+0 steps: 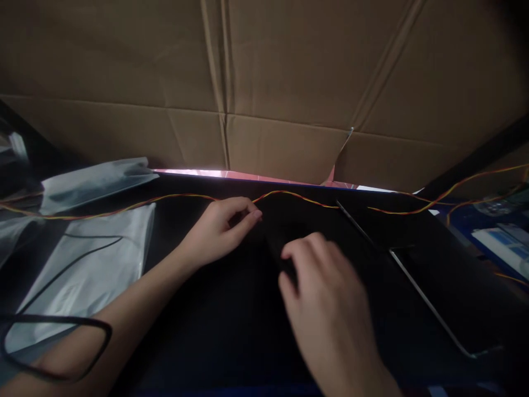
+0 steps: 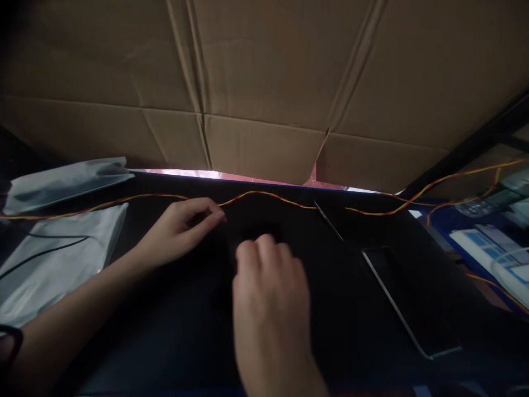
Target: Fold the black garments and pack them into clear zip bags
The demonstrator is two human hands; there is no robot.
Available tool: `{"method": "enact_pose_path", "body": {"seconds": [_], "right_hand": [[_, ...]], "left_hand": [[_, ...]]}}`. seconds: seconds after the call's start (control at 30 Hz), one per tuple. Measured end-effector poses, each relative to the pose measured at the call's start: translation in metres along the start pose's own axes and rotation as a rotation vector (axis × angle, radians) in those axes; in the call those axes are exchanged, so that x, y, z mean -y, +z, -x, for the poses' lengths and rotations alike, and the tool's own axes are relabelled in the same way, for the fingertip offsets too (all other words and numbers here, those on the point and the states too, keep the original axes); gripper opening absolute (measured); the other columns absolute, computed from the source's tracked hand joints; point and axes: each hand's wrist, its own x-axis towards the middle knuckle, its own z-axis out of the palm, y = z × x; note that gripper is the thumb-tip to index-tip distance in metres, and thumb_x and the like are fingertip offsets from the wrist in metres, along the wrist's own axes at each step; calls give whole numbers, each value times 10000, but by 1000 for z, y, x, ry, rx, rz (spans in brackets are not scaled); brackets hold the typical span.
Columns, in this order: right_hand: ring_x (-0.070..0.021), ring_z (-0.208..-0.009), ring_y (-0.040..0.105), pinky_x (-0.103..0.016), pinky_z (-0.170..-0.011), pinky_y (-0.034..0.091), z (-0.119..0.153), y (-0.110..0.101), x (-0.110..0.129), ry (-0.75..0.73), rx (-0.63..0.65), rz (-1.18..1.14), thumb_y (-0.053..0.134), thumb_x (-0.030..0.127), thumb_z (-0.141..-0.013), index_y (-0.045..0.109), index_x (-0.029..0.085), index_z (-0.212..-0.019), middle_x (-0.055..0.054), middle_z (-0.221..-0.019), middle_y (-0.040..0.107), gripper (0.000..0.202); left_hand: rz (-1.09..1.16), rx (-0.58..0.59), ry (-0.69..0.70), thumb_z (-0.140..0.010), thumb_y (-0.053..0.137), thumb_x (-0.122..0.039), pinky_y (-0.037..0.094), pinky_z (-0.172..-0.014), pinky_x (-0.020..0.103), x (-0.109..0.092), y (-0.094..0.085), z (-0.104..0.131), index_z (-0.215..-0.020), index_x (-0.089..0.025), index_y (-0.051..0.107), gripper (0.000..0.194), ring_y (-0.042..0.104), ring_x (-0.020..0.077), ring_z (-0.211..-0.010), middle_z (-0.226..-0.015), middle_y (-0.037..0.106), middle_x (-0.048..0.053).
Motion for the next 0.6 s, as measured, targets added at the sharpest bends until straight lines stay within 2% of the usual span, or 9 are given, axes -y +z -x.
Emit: {"method": "enact_pose_path", "body": {"seconds": [0.07,0.13,0.17,0.23,0.33,0.4,0.47,0.6], "right_hand": [[-315,-789,676,-482,-680,552,6,10,11,-60,109,-126,743,196,-912,649,251,-990,-82,-929,709,134],[-281,-842,706,-442,-730,590,6,5,7,-37,177,-350,638,245,-1024,680,265,-1033,-64,-982,731,48],[-254,-890,720,-404,-765,601,2,-2,-1,1,188,-466,552,234,-1070,693,285,-1055,-49,-1026,742,150],[-229,-948,721,-363,-819,597,-13,-23,-20,59,105,-575,489,300,-1115,722,321,-1108,-31,-1068,751,234],[-217,-865,689,-350,-804,568,-49,-41,-50,130,-86,-504,537,392,-1110,757,293,-1070,-33,-962,734,244],[-202,-827,674,-335,-775,545,-73,-29,-66,26,-130,-497,536,358,-1102,748,258,-981,-26,-894,716,264],[-195,-849,682,-331,-784,533,-89,-2,-79,-114,-85,-517,520,276,-1084,715,225,-923,-37,-924,730,258],[-163,-744,627,-316,-707,488,-91,50,-100,-159,0,-475,504,198,-1050,679,202,-924,-42,-939,704,216]], "left_hand": [[4,-5,4,-1061,591,-352,441,-622,257,0,0,0,-895,-182,716,269,629,137,-697,-784,707,-8],[9,5,25,-1065,582,-335,438,-614,253,-1,0,0,-894,-181,708,262,629,136,-697,-787,700,-4],[12,19,44,-1065,579,-328,443,-621,252,-3,-1,0,-890,-182,701,259,630,135,-703,-794,696,-2],[22,74,98,-1066,581,-329,456,-640,253,-8,-2,2,-872,-187,682,260,623,132,-705,-792,674,-4],[19,255,232,-1084,571,-332,472,-678,266,-13,-2,5,-888,-195,679,263,619,140,-722,-795,651,0],[-41,377,308,-1096,559,-310,473,-713,288,-14,2,8,-894,-201,692,265,629,152,-744,-804,658,7],[-115,439,319,-1096,562,-297,466,-727,307,-12,8,9,-889,-205,701,265,639,158,-740,-803,667,7],[-166,481,270,-1108,542,-325,469,-731,313,-14,13,5,-935,-205,699,263,659,158,-746,-842,688,8]]}}
